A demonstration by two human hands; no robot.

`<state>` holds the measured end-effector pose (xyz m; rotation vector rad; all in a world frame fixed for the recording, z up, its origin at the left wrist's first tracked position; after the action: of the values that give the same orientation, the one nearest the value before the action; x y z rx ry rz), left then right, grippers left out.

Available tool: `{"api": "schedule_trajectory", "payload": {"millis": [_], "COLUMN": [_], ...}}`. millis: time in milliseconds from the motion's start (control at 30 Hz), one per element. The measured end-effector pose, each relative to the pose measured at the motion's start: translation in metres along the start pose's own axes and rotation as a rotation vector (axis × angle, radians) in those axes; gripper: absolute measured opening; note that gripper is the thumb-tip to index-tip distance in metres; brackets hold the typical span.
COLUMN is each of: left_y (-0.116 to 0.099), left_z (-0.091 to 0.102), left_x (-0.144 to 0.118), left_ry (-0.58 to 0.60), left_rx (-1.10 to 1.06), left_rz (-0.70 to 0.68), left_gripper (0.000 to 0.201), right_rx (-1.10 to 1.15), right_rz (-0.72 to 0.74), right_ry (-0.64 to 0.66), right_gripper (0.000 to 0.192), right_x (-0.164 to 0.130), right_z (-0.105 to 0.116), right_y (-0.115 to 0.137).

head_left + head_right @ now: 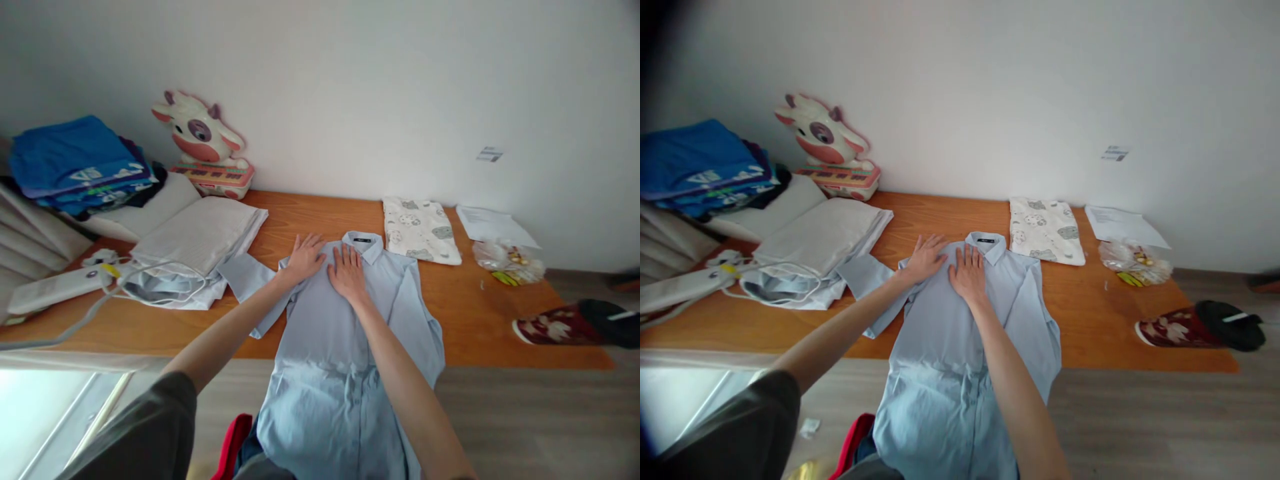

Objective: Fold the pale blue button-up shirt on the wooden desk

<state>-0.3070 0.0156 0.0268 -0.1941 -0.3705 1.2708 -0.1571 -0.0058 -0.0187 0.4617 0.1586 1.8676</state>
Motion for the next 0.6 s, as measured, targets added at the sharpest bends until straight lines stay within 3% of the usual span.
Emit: {"api": "schedule_trajectory", "payload": {"millis": [100,200,267,333,433,500,600], "left_y": [0.024,0.070,0.098,0.111,0.112,0.107,0.098], "left_z": [0.046,0.083,0.090,0.085,0.071,0.065,0.060], "left_x": [-0.051,-0.140,-0.200,-0.241,-0.261,-0.253,-0.222], "left_ry": [-0.136,-0.354,-0.431,-0.377,-0.243,-0.205,-0.197], "left_rx": [-0.175,-0.265,-0.210,-0.063,0.143,0.155,-0.037], "left_rz": [0.069,0.297,0.460,0.546,0.597,0.598,0.585], "left_gripper": [0.038,0.038,0.037,0.036,0.039,0.039,0.034], "right_rx": [0.008,0.027,0.044,0.085,0.242,0.395,0.639], "right_rz": [0.007,0.007,0.016,0.043,0.073,0.086,0.104], "right_ry": [0.004,-0.003,-0.040,-0.092,-0.174,-0.192,-0.106], "right_gripper": [0.066,0.065,0.062,0.055,0.038,0.030,0.026], "right_x": [-0.002,-0.001,-0.001,-0.004,-0.020,-0.040,-0.078], "right_z": [0.001,0.007,0.016,0.029,0.052,0.065,0.075], "right_y": [0.001,0.004,0.007,0.015,0.035,0.053,0.081]}}
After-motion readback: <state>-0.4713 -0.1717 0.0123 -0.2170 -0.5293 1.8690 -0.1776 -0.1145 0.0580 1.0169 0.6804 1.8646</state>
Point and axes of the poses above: each hand's wrist, its own x-axis towards the middle knuckle, its own z-axis out of the back of the hand, y = z × x, the point moved 7 cm from there along x, towards the middle knuckle, and after that the axes turned 4 degrees about x, right-handed, at the moved point
